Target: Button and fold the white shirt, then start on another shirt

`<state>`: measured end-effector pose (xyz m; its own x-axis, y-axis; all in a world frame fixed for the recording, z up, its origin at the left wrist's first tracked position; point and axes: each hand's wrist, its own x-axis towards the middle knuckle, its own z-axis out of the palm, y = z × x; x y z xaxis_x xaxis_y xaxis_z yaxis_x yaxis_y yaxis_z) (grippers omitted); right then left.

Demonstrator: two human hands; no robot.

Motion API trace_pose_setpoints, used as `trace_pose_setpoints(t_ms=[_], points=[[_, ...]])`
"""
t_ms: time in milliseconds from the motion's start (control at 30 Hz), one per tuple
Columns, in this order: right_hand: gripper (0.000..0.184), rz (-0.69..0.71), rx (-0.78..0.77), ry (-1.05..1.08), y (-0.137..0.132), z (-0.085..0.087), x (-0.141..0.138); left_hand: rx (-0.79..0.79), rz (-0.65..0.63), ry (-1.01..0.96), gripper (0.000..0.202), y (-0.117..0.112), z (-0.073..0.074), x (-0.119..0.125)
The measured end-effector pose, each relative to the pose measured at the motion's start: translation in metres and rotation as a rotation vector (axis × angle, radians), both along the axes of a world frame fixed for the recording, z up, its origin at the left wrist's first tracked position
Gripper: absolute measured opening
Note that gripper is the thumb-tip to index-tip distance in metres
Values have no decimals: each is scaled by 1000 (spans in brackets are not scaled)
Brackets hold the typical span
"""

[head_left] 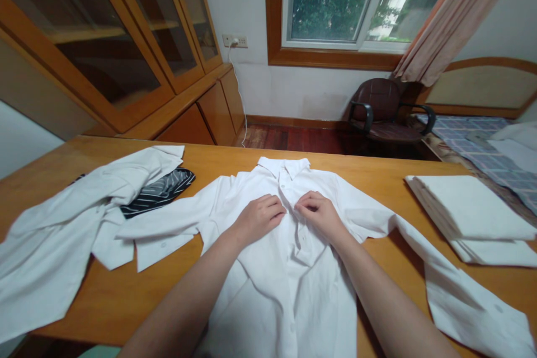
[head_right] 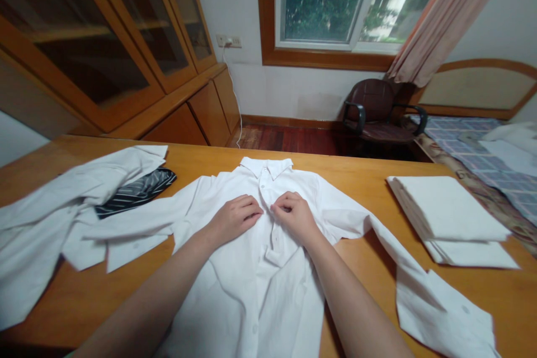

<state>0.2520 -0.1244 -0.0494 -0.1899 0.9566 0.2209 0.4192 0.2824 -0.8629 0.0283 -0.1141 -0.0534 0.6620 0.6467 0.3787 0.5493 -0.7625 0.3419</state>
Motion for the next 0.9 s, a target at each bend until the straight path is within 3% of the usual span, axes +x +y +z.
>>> trace_pose_setpoints(t_ms=[200, 900], points=[[16, 0, -98, 105, -3, 3, -5, 27, 1, -3, 16, -1, 3, 0], [18, 16, -79, 77, -4, 0, -9, 72, -10, -34, 14, -4, 11, 1]])
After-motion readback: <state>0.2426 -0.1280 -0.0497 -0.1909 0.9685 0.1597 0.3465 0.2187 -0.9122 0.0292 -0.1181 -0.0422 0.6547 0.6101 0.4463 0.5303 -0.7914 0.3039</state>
